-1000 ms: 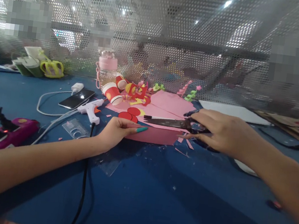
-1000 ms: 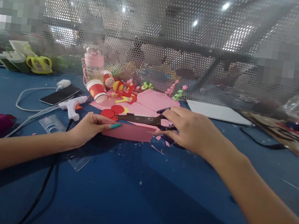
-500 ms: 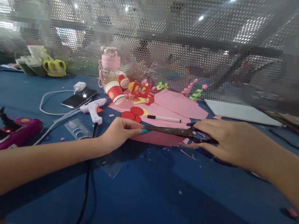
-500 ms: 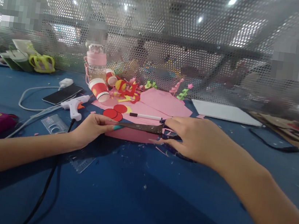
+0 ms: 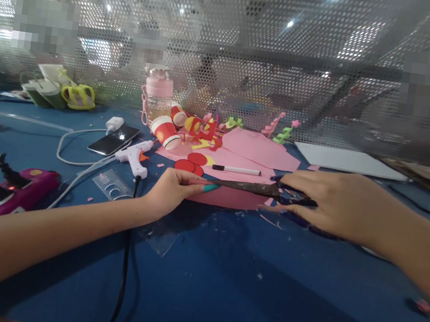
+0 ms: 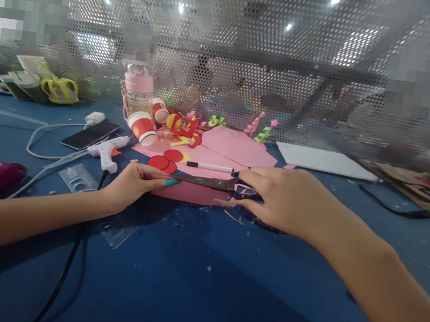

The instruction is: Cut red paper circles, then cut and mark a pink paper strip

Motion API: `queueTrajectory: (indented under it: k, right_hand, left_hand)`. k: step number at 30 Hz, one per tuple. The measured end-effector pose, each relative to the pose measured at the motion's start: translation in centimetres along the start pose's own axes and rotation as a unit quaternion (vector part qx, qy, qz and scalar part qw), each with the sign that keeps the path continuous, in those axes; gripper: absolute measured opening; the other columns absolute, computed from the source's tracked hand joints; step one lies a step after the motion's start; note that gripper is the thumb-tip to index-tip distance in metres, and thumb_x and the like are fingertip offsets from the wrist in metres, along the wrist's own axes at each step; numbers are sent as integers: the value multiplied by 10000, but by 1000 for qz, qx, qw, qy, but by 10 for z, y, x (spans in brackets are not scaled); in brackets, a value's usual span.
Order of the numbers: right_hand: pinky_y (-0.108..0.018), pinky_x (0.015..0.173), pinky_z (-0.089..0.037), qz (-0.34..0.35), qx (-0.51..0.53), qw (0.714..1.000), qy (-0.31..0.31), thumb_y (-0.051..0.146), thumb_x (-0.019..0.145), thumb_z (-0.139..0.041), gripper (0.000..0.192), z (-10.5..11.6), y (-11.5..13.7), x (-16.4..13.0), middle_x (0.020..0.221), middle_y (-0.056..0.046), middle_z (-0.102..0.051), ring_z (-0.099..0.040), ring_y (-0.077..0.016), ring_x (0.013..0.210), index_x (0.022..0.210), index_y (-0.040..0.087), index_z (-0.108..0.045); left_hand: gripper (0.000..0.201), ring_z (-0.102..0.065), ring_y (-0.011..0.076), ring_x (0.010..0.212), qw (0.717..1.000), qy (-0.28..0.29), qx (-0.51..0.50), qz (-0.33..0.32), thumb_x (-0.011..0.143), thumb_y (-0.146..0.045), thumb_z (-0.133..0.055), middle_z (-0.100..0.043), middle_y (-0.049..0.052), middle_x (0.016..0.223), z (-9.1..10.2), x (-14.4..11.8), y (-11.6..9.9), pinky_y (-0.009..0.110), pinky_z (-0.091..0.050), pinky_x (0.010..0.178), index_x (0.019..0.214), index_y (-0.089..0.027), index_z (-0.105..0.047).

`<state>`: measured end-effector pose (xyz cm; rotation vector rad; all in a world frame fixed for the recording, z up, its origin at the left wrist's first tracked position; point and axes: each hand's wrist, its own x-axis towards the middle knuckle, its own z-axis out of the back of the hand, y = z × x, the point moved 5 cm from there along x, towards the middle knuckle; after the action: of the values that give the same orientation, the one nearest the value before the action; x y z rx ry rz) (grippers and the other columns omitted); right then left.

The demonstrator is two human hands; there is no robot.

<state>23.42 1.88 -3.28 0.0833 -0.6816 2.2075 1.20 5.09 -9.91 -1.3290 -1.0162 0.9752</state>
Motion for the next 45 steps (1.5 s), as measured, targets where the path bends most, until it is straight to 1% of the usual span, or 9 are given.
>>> queueTrajectory:
  k: [4, 7, 17, 25, 29, 36, 40, 43, 45]
  right_hand:
    - [-344, 493, -483, -11, 10, 1000, 21, 343, 829, -440, 234, -3, 0, -1, 814, -61, -736, -693, -253, 637, 824, 215, -636]
    - [-341, 500, -483, -20, 10, 999, 30, 336, 831, -435, 235, -3, -1, -1, 840, -67, -738, -694, -252, 662, 815, 213, -634]
    - [-324, 514, -504, -7, 32, 999, 42, 314, 817, -453, 234, 1, 2, 3, 820, -67, -745, -700, -245, 668, 878, 195, -645]
    - [-310, 505, -477, -19, 46, 998, 35, 292, 800, -439, 213, 0, 1, 3, 797, -59, -743, -692, -239, 651, 863, 218, -628]
    - [-304, 489, -467, -24, 46, 998, 40, 297, 791, -444, 181, 0, 2, 3, 737, -43, -733, -680, -231, 609, 801, 233, -613]
    - [-283, 449, -432, -25, 22, 999, 27, 325, 788, -489, 149, 6, 3, 4, 657, -26, -705, -672, -227, 579, 719, 234, -584]
    - [-302, 444, -440, -32, 13, 999, 5, 360, 812, -436, 234, 7, 1, 4, 672, -47, -715, -677, -243, 577, 715, 230, -604]
    - [-322, 447, -450, -43, 16, 999, -25, 360, 837, -362, 315, 11, -1, 2, 704, -73, -730, -678, -251, 563, 777, 218, -637]
    - [-326, 459, -460, -46, 22, 998, -31, 358, 835, -357, 328, 12, -1, 1, 759, -86, -741, -689, -256, 598, 798, 211, -648]
  left_hand:
    - [121, -635, 111, 595, 1000, -25, 10, 15, 706, -92, -708, -754, 4, 692, 1, -1, -1, 245, -500, 667, 698, -199, -763]
    - [122, -633, 111, 598, 1000, -21, 4, 14, 702, -92, -710, -752, 5, 688, 1, -2, -2, 246, -498, 670, 687, -201, -762]
    - [74, -623, 117, 606, 1000, -18, -5, 4, 669, -135, -742, -750, 2, 687, 1, -1, -1, 251, -490, 667, 691, -202, -764]
    - [116, -607, 103, 589, 1000, -19, -4, 11, 692, -92, -716, -747, 3, 677, 0, -2, -2, 238, -466, 648, 686, -198, -764]
    - [114, -602, 104, 582, 1000, -18, 1, 10, 698, -97, -715, -744, 3, 670, 0, -4, -3, 239, -463, 639, 683, -200, -763]
    - [93, -608, 116, 585, 1000, -17, 12, 6, 702, -119, -717, -747, 5, 682, 1, -2, -2, 246, -469, 630, 713, -197, -768]
    - [122, -634, 122, 623, 1000, -17, 0, 6, 706, -103, -708, -754, 2, 710, 0, -2, -2, 245, -490, 668, 708, -208, -768]
    - [136, -648, 118, 648, 1000, -10, -12, 16, 718, -101, -697, -760, -1, 734, -1, -4, -4, 239, -501, 704, 728, -216, -769]
    - [133, -654, 119, 661, 1000, -9, -12, 18, 720, -105, -695, -762, 1, 745, -2, -4, -4, 240, -507, 718, 736, -214, -769]
